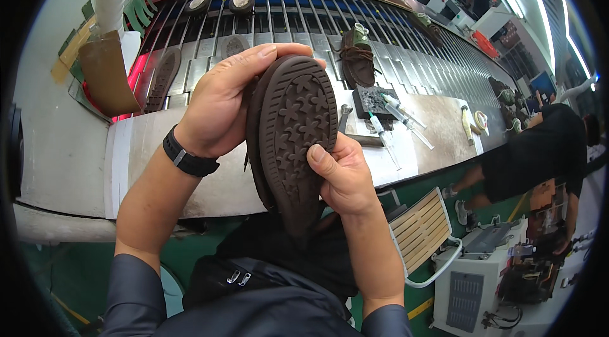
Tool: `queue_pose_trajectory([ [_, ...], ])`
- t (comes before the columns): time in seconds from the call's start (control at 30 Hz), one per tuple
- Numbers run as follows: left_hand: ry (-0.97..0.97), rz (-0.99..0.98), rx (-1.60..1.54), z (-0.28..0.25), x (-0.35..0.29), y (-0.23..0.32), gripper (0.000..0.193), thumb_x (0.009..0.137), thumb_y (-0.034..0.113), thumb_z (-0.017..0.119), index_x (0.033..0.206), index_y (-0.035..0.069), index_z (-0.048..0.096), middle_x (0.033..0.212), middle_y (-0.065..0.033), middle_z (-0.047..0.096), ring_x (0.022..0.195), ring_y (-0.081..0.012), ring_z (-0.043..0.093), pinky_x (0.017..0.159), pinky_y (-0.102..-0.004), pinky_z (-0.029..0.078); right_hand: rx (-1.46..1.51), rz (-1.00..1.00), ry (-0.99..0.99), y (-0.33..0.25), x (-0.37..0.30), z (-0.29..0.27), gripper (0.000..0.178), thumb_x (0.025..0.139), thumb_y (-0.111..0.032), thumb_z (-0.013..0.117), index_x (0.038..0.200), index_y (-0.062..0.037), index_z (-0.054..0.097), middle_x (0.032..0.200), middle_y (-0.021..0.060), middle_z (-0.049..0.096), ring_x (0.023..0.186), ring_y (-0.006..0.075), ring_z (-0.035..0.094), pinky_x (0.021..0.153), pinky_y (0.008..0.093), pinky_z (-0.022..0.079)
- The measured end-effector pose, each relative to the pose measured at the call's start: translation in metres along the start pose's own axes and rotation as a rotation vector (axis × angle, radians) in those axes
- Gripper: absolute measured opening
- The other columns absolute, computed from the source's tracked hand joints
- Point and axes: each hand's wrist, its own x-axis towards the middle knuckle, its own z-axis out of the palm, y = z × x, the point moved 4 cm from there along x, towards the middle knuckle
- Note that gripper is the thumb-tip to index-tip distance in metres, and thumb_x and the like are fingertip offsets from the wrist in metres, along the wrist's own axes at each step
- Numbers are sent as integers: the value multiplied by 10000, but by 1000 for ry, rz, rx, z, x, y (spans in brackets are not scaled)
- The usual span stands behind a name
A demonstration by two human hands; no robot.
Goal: The person assembles shoes by pressing outsoles onto shoe uppers by hand, tapping the bonded edges with a hammer, and placing the assembled shoes onto the conveyor belt.
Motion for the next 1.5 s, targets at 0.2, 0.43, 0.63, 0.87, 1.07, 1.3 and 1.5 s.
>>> queue_pose_trajectory([
  [0.2, 11, 3, 1, -1, -1, -1, 497, 1165, 325, 440, 1443, -58, 592, 1347, -187, 706, 1210, -237, 710, 1103, -386, 556, -61, -47, 9, 1, -1, -2, 395, 1054, -205, 723, 1341, 57, 647, 1270, 162, 746, 1110, 222, 746, 989, 384, 617],
  [0.43, 7, 23, 43, 2, 2, -5, 456, 1132, 296, 580, 1444, -35, 600, 1253, -124, 740, 1111, -161, 741, 999, -302, 601, -91, -102, 14, 0, -2, -7, 380, 1056, -202, 720, 1339, 45, 658, 1269, 156, 749, 1104, 215, 745, 978, 373, 614],
  [0.63, -12, 60, 91, 3, 0, -9, 464, 1115, 277, 620, 1466, -25, 589, 1253, -120, 741, 1118, -164, 738, 1017, -317, 597, -92, -104, 19, 0, -3, -8, 374, 1060, -195, 712, 1346, 40, 656, 1273, 154, 749, 1110, 212, 742, 982, 368, 607],
  [0.87, -31, 80, 180, -2, -1, -11, 502, 1081, 220, 666, 1504, -28, 560, 1330, -131, 709, 1181, -169, 707, 1054, -331, 576, -101, -116, 37, -1, -2, -11, 378, 1055, -185, 718, 1352, 40, 655, 1281, 148, 748, 1126, 210, 734, 1004, 375, 597],
  [1.07, -124, 125, 227, -7, -5, -12, 694, 1008, 220, 749, 1593, -19, 463, 1457, -130, 642, 1312, -201, 641, 1155, -351, 497, -92, -125, 46, -1, -1, -13, 387, 1052, -180, 720, 1364, 40, 651, 1289, 153, 744, 1145, 217, 728, 1023, 386, 589],
  [1.3, -128, 87, 281, 1, -22, -1, 861, 914, 261, 816, 1613, -36, 409, 1560, -174, 561, 1424, -257, 563, 1230, -410, 415, -212, -111, 85, -4, -11, 2, 381, 1061, -190, 708, 1343, 60, 652, 1268, 142, 745, 1135, 199, 715, 998, 368, 581],
  [1.5, 24, 183, 363, 8, -62, 28, 589, 1023, 467, 698, 1270, -60, 611, 1328, -332, 690, 1243, -354, 707, 1092, -468, 556, -557, -75, 62, 1, -35, 57, 364, 1062, -182, 696, 1320, 72, 657, 1179, 117, 770, 1048, 153, 718, 929, 319, 572],
])
